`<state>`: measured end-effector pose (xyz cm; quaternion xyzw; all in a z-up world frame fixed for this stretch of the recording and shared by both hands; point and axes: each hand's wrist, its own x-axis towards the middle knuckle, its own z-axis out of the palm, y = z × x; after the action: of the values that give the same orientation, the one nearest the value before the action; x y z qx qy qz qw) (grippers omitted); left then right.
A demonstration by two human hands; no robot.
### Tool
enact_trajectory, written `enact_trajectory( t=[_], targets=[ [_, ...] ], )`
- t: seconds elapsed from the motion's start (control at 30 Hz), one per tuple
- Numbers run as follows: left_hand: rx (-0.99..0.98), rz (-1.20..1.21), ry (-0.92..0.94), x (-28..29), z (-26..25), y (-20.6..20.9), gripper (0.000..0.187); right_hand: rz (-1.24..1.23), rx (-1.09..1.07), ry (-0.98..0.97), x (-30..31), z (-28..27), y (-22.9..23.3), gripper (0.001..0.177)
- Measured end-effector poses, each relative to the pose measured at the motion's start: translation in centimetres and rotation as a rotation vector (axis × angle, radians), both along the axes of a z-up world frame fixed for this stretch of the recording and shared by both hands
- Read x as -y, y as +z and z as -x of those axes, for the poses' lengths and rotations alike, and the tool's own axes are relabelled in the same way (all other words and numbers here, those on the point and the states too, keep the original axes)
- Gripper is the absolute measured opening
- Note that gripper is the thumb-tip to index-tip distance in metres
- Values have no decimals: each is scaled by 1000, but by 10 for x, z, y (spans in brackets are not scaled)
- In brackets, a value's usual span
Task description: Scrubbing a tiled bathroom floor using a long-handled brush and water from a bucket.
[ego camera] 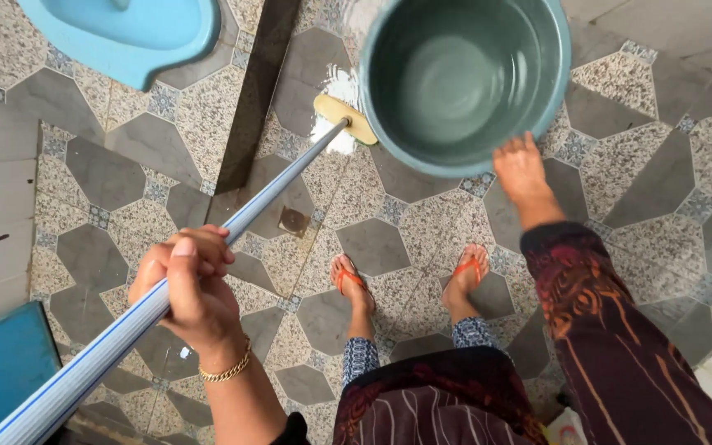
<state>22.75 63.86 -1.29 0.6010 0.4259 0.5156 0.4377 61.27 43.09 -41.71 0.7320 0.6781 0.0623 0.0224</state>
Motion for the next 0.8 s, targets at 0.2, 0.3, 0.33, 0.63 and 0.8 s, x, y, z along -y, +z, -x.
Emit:
enact_trajectory(
  t=[0.2,0.3,0.33,0.63,0.8],
  targets=[
    [-3,-24,-21,12,-14,3,39,-4,75,-19,88,3,27,6],
    [-34,-26,-43,17,-21,3,39,36,70,-77,128,12,54,9],
    [-42,-37,-41,17,-23,3,39,77,74,-115,144,12,47,9],
    [-188,-7,-67,23,-35,20,37,267,143,-338,280,28,20,13],
    [-572,-40,-51,25,-33,42,29,784,-87,-599,290,25,9,31]
  ],
)
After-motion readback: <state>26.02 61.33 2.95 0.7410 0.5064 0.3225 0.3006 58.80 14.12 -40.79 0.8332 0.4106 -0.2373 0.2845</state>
